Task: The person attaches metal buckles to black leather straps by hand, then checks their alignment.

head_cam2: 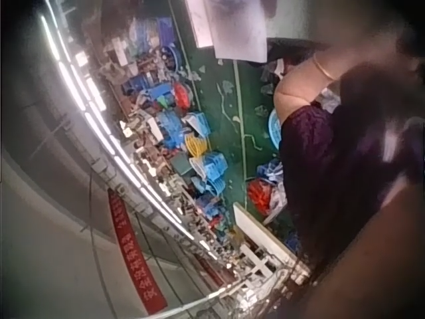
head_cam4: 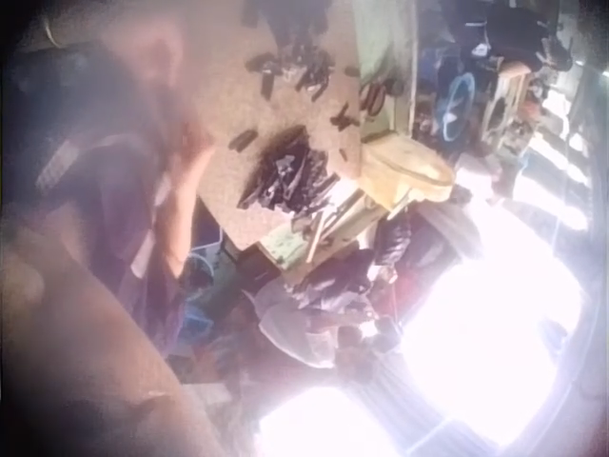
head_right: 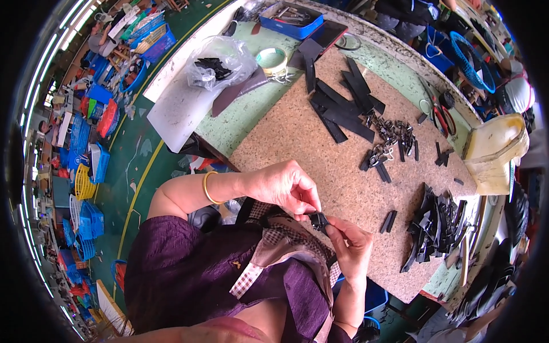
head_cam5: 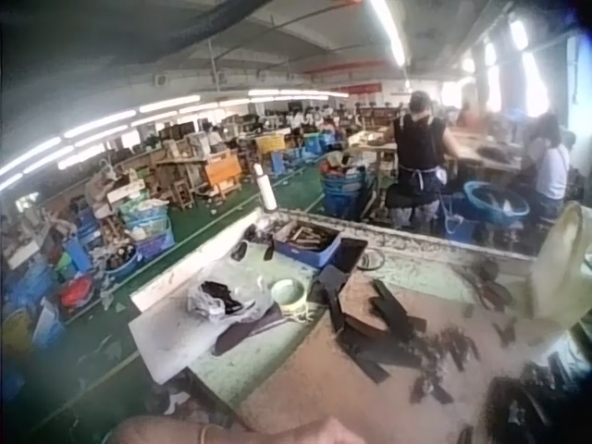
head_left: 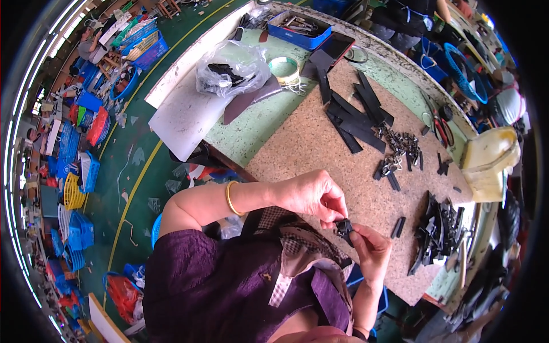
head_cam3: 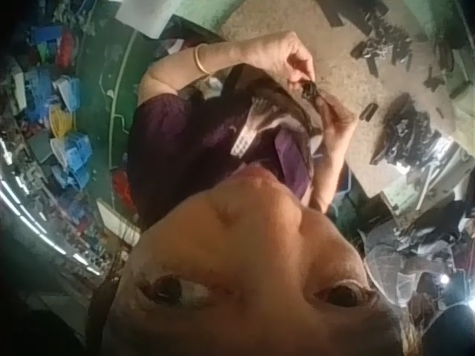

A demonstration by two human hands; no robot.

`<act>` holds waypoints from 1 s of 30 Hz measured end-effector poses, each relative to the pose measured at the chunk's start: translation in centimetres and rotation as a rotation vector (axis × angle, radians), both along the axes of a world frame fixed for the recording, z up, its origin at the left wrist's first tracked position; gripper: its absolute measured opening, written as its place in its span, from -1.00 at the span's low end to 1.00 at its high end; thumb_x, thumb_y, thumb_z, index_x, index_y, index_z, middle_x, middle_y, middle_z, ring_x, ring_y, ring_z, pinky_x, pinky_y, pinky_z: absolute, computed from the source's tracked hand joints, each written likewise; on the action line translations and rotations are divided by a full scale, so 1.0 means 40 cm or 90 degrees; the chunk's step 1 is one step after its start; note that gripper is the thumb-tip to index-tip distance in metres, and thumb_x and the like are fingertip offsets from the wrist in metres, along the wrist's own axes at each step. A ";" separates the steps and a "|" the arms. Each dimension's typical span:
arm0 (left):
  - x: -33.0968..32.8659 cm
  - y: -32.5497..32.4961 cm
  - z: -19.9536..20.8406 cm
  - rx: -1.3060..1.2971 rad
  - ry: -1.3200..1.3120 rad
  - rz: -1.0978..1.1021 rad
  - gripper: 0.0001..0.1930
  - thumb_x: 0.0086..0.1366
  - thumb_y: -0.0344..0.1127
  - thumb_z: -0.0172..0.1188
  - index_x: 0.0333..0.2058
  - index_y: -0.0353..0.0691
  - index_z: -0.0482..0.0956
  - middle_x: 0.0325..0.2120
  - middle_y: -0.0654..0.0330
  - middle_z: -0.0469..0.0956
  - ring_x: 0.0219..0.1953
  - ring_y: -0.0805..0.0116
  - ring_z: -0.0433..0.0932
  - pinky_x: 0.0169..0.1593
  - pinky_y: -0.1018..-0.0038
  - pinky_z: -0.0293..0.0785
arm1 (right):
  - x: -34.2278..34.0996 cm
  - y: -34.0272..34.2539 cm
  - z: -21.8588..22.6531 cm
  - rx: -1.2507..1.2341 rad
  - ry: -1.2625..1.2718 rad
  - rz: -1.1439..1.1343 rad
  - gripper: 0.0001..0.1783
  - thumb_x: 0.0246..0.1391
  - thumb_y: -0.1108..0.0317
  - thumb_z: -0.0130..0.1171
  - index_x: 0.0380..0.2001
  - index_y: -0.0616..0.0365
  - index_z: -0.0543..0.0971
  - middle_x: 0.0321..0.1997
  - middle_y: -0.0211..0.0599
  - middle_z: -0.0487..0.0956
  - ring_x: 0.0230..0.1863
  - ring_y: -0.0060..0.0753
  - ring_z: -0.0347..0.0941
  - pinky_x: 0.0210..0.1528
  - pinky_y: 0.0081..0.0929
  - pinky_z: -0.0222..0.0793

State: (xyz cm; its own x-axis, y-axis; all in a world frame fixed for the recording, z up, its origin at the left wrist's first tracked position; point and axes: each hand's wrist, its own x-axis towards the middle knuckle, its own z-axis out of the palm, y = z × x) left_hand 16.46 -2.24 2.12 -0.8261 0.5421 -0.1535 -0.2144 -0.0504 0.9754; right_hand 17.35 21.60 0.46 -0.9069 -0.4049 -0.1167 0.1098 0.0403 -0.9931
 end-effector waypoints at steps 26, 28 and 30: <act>-0.052 0.093 0.055 -0.216 0.321 -0.052 -0.92 0.07 -0.51 0.23 -0.41 -0.36 0.57 -0.53 0.17 0.54 -0.47 0.40 0.54 -0.40 0.56 0.44 | -0.016 0.008 0.038 0.220 0.357 0.007 -0.78 -0.07 0.54 0.23 -0.33 0.22 0.43 -0.35 -0.25 0.47 -0.43 -0.29 0.52 -0.42 -0.47 0.47; -0.022 0.112 0.084 -0.195 0.474 0.142 -0.93 0.15 -0.42 0.22 -0.46 -0.29 0.58 -0.56 0.20 0.55 -0.53 0.48 0.54 -0.48 0.57 0.41 | -0.021 0.036 0.025 -0.082 -0.044 -0.196 -0.75 0.02 0.51 0.22 -0.25 0.22 0.39 -0.31 -0.29 0.50 -0.35 -0.38 0.56 -0.37 -0.57 0.52; 0.007 0.102 0.044 0.058 0.284 -0.096 -0.82 0.27 -0.25 0.16 -0.35 -0.25 0.58 -0.50 0.27 0.56 -0.59 0.55 0.47 -0.52 0.64 0.37 | -0.043 0.060 0.022 -0.216 -0.129 -0.275 -0.74 0.05 0.56 0.16 -0.17 0.24 0.40 -0.28 -0.23 0.54 -0.26 -0.34 0.58 -0.35 -0.56 0.56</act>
State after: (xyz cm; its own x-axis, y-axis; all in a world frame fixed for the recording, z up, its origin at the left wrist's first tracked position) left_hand 16.75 1.85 3.89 -0.7113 0.6562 0.2519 0.2123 -0.1411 0.9670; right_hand 15.65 24.00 1.35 -0.9711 -0.0490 -0.2337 0.2351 -0.3675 -0.8998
